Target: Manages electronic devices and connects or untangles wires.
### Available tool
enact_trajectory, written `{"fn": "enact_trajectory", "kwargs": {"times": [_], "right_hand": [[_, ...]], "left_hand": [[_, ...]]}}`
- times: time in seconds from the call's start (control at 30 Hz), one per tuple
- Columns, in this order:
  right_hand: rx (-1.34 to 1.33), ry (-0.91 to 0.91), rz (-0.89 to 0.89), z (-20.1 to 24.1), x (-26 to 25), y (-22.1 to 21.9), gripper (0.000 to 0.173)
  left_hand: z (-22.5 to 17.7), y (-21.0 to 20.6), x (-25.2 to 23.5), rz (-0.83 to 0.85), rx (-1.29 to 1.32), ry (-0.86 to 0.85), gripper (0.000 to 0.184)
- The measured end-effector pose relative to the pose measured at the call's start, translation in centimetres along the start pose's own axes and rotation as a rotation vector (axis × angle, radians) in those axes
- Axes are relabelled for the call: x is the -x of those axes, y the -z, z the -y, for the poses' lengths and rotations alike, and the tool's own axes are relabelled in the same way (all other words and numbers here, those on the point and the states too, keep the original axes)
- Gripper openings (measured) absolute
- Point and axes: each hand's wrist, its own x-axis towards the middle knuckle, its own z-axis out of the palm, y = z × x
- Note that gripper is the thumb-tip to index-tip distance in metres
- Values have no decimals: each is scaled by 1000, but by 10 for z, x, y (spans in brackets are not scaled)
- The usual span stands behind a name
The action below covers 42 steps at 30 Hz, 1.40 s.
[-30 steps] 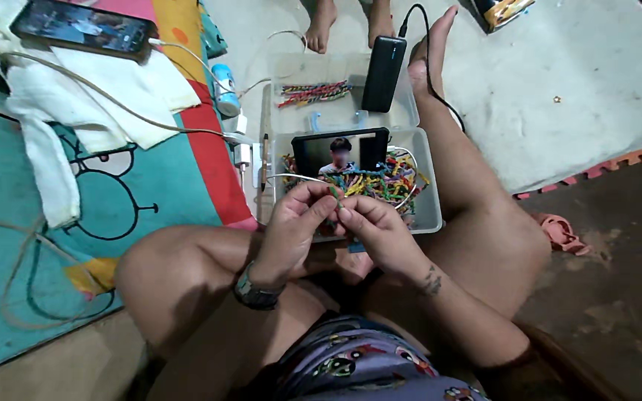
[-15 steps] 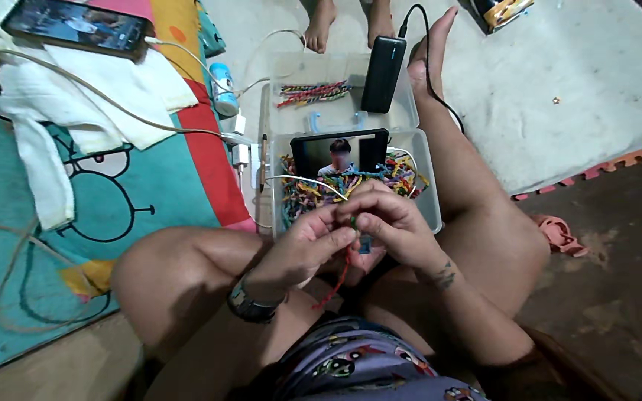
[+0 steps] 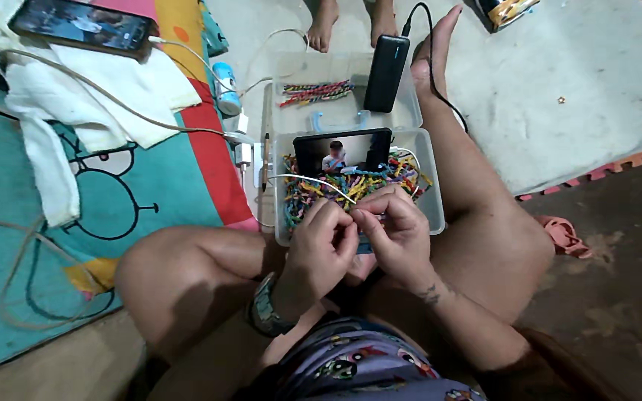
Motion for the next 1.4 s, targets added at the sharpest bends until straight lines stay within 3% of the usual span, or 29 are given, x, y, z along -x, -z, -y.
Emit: {"fn": "enact_trajectory", "kwargs": {"times": [0.13, 0.2, 0.27, 0.4, 0.7, 0.93, 1.07, 1.13, 1.23, 1.4], "right_hand": [[-327, -132, 367, -2, -13, 20, 22], [-481, -183, 538, -6, -17, 27, 33], [-613, -208, 581, -11, -17, 27, 30], [-764, -223, 561, -14, -14, 25, 16], [-748, -240, 494, -8, -12, 23, 5], [-713, -308, 332, -5, -9, 18, 18], [-526, -234, 365, -8, -13, 22, 16], [-474, -208, 470, -13, -16, 26, 30], [-572, -264, 571, -18, -17, 29, 31], [-829, -373, 474, -20, -15, 24, 16]], "left_hand": [[-7, 19, -6, 366, 911, 534, 11], [-2, 20, -5, 529, 1185, 652, 13], [0, 17, -3, 592, 1307, 708, 11], [5, 16, -3, 638, 1312, 685, 8], [6, 16, -5, 607, 1113, 533, 15], [2, 8, -3, 480, 801, 378, 7], [4, 8, -1, 470, 924, 470, 9], [4, 9, -2, 451, 1015, 571, 9], [6, 11, -3, 463, 1140, 690, 4], [12, 15, -5, 589, 1309, 697, 19]]}}
